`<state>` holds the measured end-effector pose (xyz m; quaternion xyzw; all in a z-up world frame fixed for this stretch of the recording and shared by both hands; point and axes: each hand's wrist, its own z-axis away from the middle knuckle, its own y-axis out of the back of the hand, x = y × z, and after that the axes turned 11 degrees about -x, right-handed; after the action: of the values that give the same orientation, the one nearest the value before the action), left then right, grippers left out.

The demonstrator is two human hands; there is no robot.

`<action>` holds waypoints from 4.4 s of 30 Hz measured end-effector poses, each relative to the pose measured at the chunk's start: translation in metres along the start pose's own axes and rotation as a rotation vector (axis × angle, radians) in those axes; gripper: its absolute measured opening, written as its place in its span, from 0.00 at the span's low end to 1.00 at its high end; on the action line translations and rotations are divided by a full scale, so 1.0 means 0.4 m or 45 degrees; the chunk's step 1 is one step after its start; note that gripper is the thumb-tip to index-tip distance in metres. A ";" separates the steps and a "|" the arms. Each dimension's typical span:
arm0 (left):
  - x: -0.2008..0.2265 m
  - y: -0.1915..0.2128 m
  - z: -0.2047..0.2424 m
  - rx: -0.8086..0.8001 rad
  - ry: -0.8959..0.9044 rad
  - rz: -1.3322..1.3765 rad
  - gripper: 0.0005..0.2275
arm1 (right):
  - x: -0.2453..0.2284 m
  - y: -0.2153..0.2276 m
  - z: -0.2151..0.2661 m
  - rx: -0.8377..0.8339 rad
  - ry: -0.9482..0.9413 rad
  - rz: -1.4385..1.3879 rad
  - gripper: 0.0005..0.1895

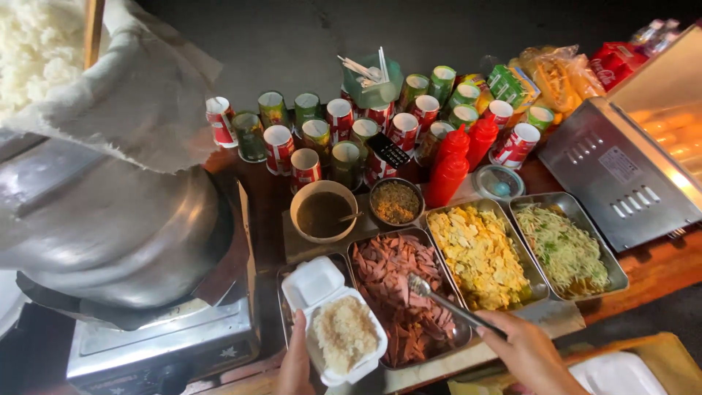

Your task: The person scoops steaming white rice from a large cloth-lined steamer into a styrofoam container using chopsticks. They then add sliced sausages, mushrooms, and scrambled eggs from metal trays using tongs, followed by a red sauce from a squeeze bottle and a spoonful of fried garlic.

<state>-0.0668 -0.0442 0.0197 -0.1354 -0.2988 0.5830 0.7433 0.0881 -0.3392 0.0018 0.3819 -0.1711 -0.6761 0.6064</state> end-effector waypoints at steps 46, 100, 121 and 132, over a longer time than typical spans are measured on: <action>-0.121 -0.070 -0.013 -0.293 -0.100 -0.307 0.37 | -0.071 0.096 0.203 -0.375 0.060 -0.497 0.23; -0.113 0.064 0.053 -0.102 -0.119 -0.009 0.34 | 0.124 0.026 0.012 0.037 0.084 0.377 0.22; -0.136 0.018 0.066 -0.170 -0.130 -0.186 0.38 | 0.038 0.098 0.164 -0.295 0.148 -0.489 0.21; -0.157 0.075 0.030 -0.247 -0.128 -0.018 0.35 | 0.019 0.110 0.173 -0.277 0.238 -0.012 0.22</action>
<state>-0.1066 -0.0969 -0.0051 -0.1750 -0.3916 0.5523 0.7148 0.0686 -0.3714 0.0749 0.3762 -0.0377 -0.6550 0.6542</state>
